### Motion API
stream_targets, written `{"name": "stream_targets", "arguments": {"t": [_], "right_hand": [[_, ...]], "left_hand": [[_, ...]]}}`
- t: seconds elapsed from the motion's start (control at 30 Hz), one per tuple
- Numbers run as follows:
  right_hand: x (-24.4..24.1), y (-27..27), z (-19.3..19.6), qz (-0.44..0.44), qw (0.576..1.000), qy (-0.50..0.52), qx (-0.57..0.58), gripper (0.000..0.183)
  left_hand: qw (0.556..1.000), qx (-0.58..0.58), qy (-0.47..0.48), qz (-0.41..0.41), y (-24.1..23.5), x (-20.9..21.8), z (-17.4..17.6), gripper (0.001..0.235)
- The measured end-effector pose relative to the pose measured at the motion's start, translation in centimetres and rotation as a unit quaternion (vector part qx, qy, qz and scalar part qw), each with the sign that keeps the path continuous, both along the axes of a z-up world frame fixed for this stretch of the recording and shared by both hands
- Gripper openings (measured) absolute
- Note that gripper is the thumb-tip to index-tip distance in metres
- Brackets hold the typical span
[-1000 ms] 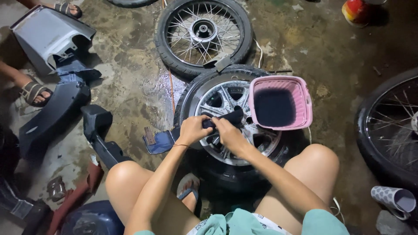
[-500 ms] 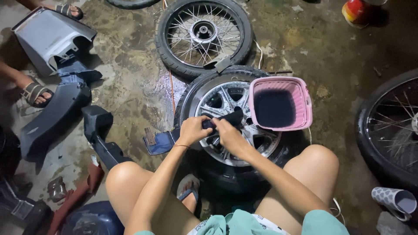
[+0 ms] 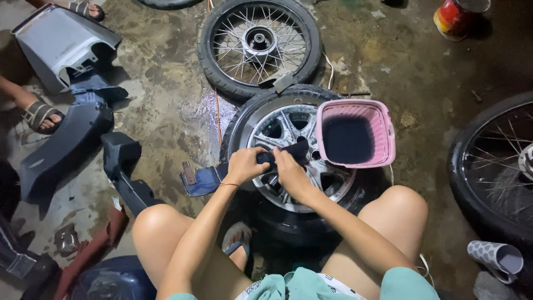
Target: Hand sanding a black plastic motorcycle part using wet sandpaper and water to smooth the surface.
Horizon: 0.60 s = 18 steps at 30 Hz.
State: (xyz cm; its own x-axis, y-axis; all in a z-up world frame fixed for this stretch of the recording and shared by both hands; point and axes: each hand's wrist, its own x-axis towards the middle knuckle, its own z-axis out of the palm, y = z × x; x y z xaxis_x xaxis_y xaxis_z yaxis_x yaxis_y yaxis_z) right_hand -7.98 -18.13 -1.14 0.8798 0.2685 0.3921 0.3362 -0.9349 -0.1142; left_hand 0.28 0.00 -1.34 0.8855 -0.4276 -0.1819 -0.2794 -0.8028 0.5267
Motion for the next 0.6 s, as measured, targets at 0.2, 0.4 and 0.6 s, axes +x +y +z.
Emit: {"name": "stream_targets", "arguments": {"t": [0.2,0.4,0.6], "right_hand": [[0.3,0.5,-0.7,0.013,0.999,-0.018,0.045,0.038],[-0.5,1.3,-0.4,-0.004,1.000,-0.013,0.024,0.039],[-0.1,2.5,-1.7,-0.037,0.999,0.007,-0.033,0.048]], "left_hand": [[1.000,-0.006,-0.019,-0.001,-0.1,0.3,0.5,0.041],[0.999,-0.008,-0.032,-0.006,0.1,-0.4,0.3,0.039],[0.998,-0.006,-0.055,-0.018,0.1,-0.6,-0.4,0.040]]}}
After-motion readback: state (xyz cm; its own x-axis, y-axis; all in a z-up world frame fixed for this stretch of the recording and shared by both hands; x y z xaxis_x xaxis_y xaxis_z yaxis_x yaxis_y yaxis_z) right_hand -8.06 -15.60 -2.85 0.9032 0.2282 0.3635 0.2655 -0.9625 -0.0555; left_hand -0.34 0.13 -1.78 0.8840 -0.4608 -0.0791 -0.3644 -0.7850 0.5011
